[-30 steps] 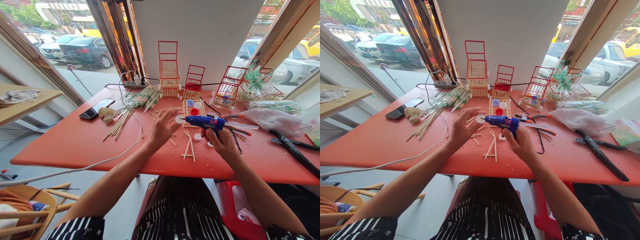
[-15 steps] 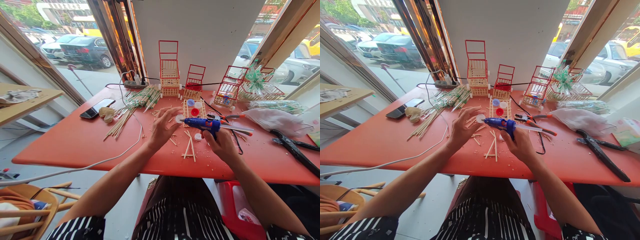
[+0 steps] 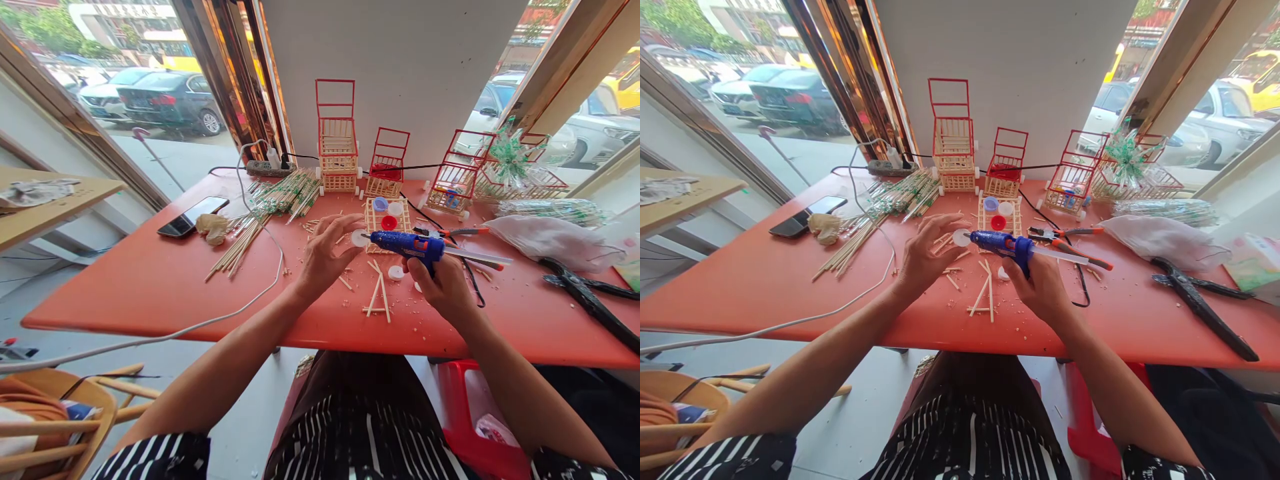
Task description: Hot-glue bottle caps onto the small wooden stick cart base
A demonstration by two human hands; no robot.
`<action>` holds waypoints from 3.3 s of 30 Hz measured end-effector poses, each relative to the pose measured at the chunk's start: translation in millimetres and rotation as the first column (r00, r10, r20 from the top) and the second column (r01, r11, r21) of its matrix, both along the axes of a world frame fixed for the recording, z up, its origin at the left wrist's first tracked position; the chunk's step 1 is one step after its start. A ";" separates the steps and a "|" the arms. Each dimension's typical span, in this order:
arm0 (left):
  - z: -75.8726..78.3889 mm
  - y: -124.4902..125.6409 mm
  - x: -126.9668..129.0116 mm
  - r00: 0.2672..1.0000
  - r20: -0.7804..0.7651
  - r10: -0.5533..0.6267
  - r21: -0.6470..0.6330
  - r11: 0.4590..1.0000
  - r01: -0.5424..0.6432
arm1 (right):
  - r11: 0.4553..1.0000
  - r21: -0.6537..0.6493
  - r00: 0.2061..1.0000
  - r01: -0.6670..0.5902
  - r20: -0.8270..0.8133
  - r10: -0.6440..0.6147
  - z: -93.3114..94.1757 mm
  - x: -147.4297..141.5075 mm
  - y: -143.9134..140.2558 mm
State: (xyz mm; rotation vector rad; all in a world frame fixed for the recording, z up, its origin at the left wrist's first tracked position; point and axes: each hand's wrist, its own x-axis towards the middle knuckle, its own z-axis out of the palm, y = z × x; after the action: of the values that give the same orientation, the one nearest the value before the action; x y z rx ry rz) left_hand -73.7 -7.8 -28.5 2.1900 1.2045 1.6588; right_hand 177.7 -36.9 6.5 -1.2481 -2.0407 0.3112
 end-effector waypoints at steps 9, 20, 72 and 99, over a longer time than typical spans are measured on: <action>-3.6 8.0 2.2 0.953 0.204 -0.224 -0.146 0.956 0.256 | 0.983 -0.126 0.966 -0.136 -0.236 0.104 0.1 2.3 -1.8; -0.3 2.1 4.0 0.932 0.243 -0.267 -0.169 0.935 0.312 | 0.943 -0.190 0.794 -0.272 -0.598 0.109 4.0 1.0 0.8; 14.8 -26.1 63.8 0.736 0.644 -0.209 -0.337 0.786 0.518 | 0.995 -0.091 0.870 -0.027 -0.493 -0.021 -0.6 -8.5 2.6; 17.1 -9.2 41.8 0.758 0.644 -0.098 -0.408 0.795 0.449 | 0.996 -0.053 0.890 -0.071 -0.454 0.039 5.7 -5.3 5.4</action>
State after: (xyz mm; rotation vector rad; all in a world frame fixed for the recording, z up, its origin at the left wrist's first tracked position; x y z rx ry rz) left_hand -31.9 -17.0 -11.4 1.2715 0.9278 1.4585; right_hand 172.4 -31.5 12.2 -1.0384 -1.6717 0.6423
